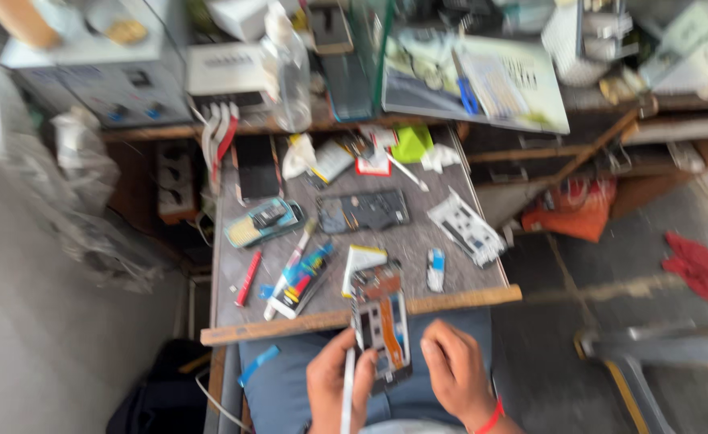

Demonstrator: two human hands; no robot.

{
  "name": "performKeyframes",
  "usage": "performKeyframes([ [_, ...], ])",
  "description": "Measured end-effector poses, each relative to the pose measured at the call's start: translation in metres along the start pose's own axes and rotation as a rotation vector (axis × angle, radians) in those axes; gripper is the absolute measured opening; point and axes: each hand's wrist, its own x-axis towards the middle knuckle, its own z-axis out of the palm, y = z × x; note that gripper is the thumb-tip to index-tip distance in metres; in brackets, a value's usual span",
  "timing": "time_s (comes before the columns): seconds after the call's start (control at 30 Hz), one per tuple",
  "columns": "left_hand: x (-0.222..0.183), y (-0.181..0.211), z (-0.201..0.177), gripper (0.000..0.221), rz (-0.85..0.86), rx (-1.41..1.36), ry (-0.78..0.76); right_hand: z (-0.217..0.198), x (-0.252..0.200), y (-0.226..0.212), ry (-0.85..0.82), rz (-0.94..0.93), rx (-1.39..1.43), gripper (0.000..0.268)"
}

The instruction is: The person is repairing a smartphone by handling its internal components. They use a white plastic tool to manipulate a ribbon cable inside the phone's chassis. They also handle a new battery and a black phone back cover, placing them into the device.

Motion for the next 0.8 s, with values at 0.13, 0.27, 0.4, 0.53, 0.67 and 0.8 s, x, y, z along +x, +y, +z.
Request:
performKeyframes([
  [0.13, -0.008, 0.0, -0.005, 0.036, -0.167, -0.104, 0.01, -0.001, -0.002, -0.004, -0.032, -0.043, 0.03, 0.016],
  [0.27, -0.007, 0.001, -0.007, 0.039, -0.249, -0.065, 0.037, -0.002, 0.005, -0.014, -0.062, 0.065, 0.009, 0.013],
  [0.4, -0.005, 0.0, -0.006, 0.038, -0.186, -0.099, 0.016, 0.0, 0.013, -0.018, -0.084, 0.051, -0.022, 0.012],
  [0.53, -0.006, 0.002, -0.002, 0.038, -0.18, -0.064, 0.006, 0.009, 0.018, -0.016, -0.072, 0.023, -0.066, 0.006],
  [0.67, -0.004, 0.003, -0.002, 0.039, -0.173, -0.029, -0.002, 0.011, 0.024, -0.015, -0.062, 0.045, -0.076, 0.004],
  [0.8, -0.002, 0.002, 0.0, 0.038, -0.198, 0.016, -0.005, 0.012, 0.027, -0.011, -0.066, 0.07, -0.07, 0.008],
])
